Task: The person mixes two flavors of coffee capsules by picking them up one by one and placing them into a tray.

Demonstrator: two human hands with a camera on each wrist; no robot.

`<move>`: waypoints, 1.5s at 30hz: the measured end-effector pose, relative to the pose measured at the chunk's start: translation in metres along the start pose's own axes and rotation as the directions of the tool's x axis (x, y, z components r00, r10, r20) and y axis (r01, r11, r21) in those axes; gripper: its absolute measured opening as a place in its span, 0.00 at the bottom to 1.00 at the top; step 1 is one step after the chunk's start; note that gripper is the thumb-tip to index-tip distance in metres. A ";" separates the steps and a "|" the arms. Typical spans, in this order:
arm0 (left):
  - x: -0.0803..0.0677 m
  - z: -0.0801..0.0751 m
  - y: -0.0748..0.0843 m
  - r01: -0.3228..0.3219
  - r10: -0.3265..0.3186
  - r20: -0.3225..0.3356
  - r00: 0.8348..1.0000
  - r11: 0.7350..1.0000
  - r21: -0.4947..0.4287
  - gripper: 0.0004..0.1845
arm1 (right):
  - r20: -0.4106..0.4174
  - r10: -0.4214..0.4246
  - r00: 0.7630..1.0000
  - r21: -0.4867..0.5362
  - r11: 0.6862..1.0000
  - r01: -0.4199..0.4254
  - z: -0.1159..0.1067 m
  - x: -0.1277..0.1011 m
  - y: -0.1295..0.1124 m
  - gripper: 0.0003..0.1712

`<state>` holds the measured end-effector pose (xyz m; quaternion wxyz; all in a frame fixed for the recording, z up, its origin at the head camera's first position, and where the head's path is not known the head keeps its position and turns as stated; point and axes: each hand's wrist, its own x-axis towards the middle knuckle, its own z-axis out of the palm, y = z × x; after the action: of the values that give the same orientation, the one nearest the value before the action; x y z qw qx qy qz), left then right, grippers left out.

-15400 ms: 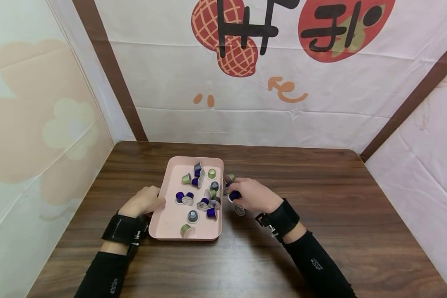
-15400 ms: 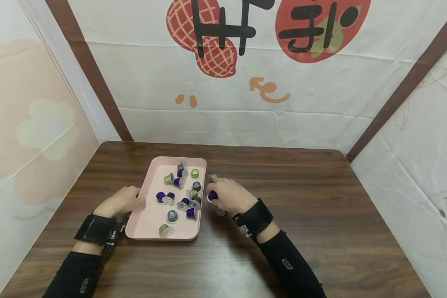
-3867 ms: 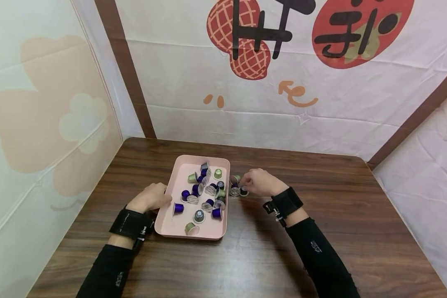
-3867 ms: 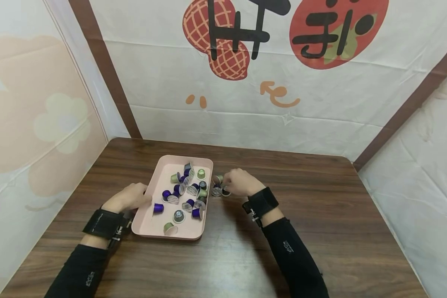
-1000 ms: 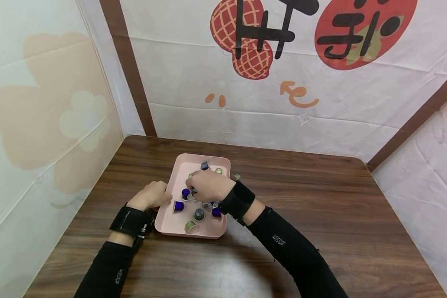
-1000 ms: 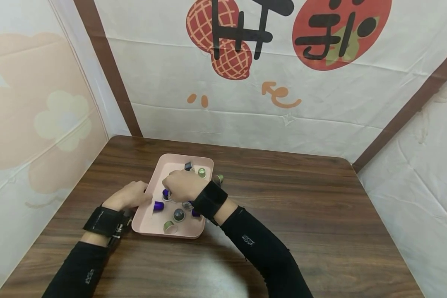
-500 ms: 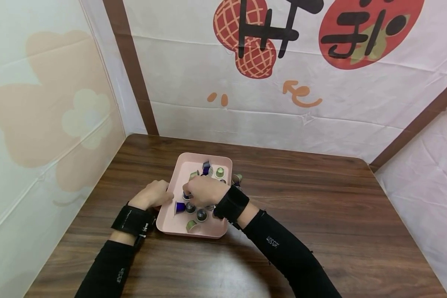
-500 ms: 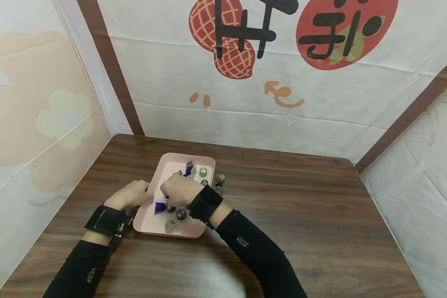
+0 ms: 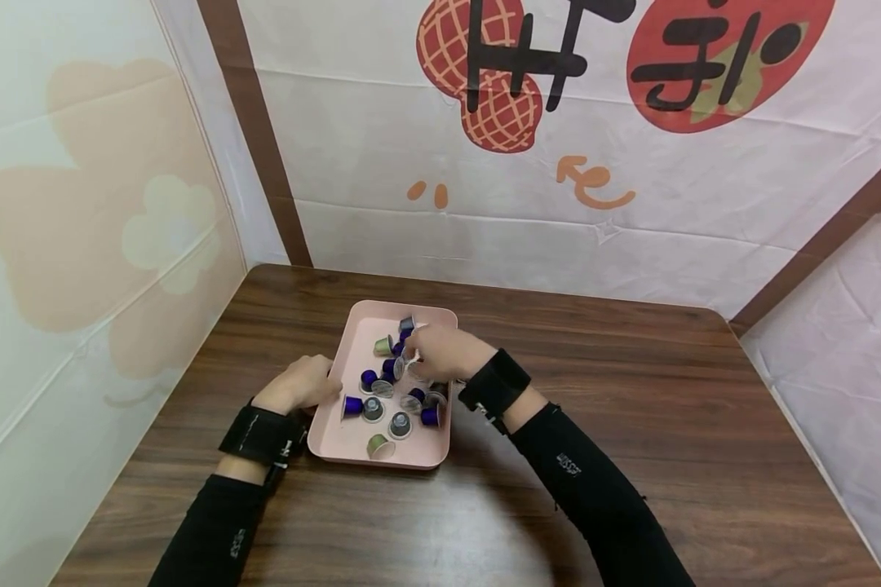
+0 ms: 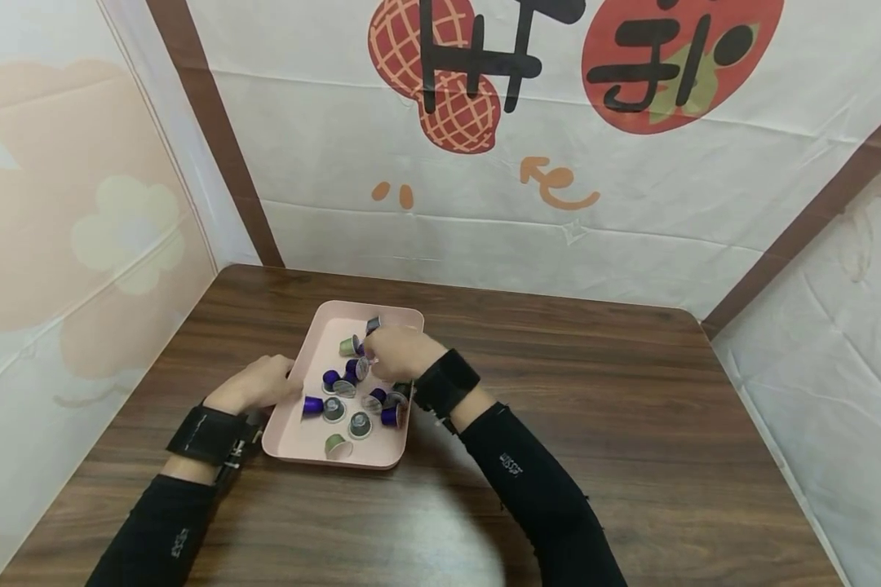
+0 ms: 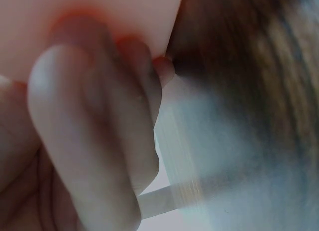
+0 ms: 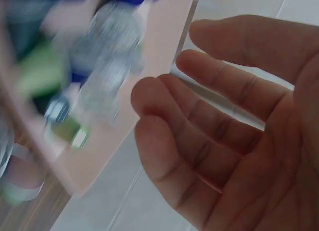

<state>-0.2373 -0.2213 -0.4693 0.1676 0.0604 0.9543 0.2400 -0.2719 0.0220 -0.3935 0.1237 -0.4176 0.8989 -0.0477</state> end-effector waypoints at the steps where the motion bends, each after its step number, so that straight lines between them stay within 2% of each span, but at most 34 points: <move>1: 0.000 0.000 0.000 0.003 -0.003 0.001 1.000 1.000 -0.004 0.11 | -0.010 0.009 1.000 0.002 1.000 -0.009 0.000 -0.003 0.008 0.12; 8: 0.000 0.001 0.000 0.011 -0.011 0.004 1.000 0.999 -0.038 0.11 | -0.072 0.088 0.994 0.026 0.996 -0.086 0.002 -0.026 0.055 0.07; 11: 0.000 0.002 0.000 0.010 -0.009 0.007 1.000 0.999 -0.040 0.12 | -0.063 0.105 0.992 0.058 0.993 -0.101 0.008 -0.034 0.066 0.07; 14: 0.001 0.002 0.000 0.015 -0.014 0.013 1.000 0.999 -0.034 0.12 | -0.046 0.118 0.992 0.092 0.989 -0.113 0.016 -0.040 0.073 0.11; 18: 0.001 0.002 0.000 0.030 -0.029 0.020 0.999 0.999 -0.035 0.14 | -0.050 0.110 0.993 0.112 0.988 -0.104 0.028 -0.044 0.075 0.15; 24: 0.001 0.002 -0.001 0.033 -0.032 0.020 0.999 0.999 -0.034 0.14 | -0.068 0.100 0.993 0.126 0.988 -0.091 0.044 -0.046 0.078 0.13; 29: 0.001 0.002 -0.001 0.036 -0.035 0.023 0.999 0.999 -0.027 0.14 | -0.083 0.049 0.995 0.130 0.991 -0.038 0.056 -0.050 0.084 0.10; 34: 0.001 0.000 0.001 0.038 -0.038 0.023 0.999 0.999 -0.025 0.14 | -0.083 0.055 0.995 0.138 0.990 -0.043 0.065 -0.055 0.085 0.12; 36: 0.001 0.000 0.002 0.039 -0.038 0.021 0.999 0.999 -0.028 0.14 | -0.079 0.079 0.994 0.132 0.989 -0.068 0.064 -0.057 0.081 0.12; 45: 0.000 0.000 0.002 0.026 -0.026 0.024 0.999 0.999 -0.030 0.14 | -0.106 0.045 0.993 0.115 0.993 -0.033 0.068 -0.064 0.080 0.10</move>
<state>-0.2377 -0.2192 -0.4681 0.1829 0.0484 0.9492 0.2514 -0.2735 0.1233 -0.4622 0.0991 -0.3889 0.9082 -0.1189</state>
